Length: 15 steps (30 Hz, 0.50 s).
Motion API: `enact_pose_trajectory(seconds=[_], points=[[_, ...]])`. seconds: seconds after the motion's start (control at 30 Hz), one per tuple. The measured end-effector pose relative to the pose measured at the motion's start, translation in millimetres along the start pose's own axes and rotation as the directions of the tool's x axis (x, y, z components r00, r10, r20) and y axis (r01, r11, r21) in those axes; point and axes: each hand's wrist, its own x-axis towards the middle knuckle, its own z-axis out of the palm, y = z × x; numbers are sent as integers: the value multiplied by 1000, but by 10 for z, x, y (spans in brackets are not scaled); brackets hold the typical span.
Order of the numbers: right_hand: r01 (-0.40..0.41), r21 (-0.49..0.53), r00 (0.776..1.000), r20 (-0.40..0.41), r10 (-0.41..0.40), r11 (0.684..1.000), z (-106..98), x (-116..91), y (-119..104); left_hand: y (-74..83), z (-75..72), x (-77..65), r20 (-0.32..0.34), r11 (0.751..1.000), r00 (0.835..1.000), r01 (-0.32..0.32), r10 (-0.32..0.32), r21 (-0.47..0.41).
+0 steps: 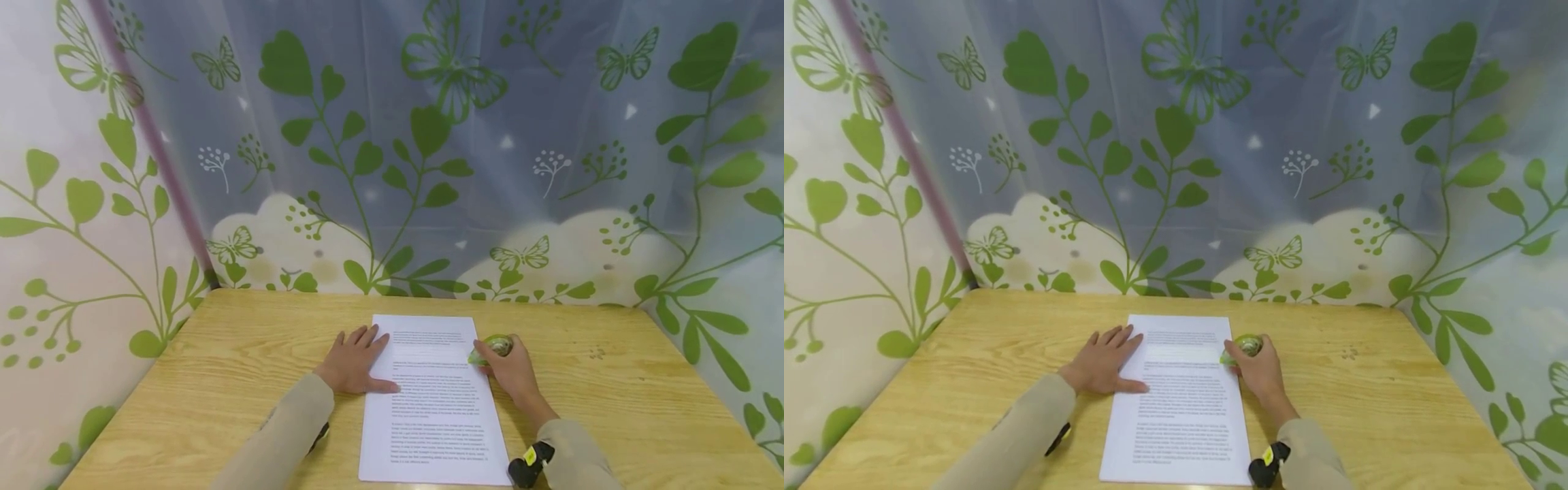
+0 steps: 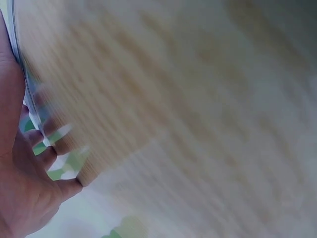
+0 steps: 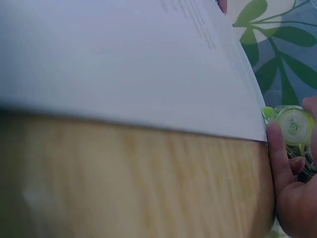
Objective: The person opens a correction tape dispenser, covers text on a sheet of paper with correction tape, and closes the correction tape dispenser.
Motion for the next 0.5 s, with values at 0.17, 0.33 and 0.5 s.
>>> enact_pose_trajectory(seconds=[0.17, 0.33, 0.5], points=[[52, -37, 999, 13, -52, 998, 9, -6, -58, -7, -10, 7, -7, 1000, 1000, 5, -5, 3], [68, -52, 998, 0, -68, 996, 25, -6, -55, -10, -4, -3, -9, 1000, 1000, -1, 1, -7], [64, -34, 998, -18, -65, 997, 27, -9, -35, -13, -7, -5, -17, 1000, 1000, -9, 9, -14]])
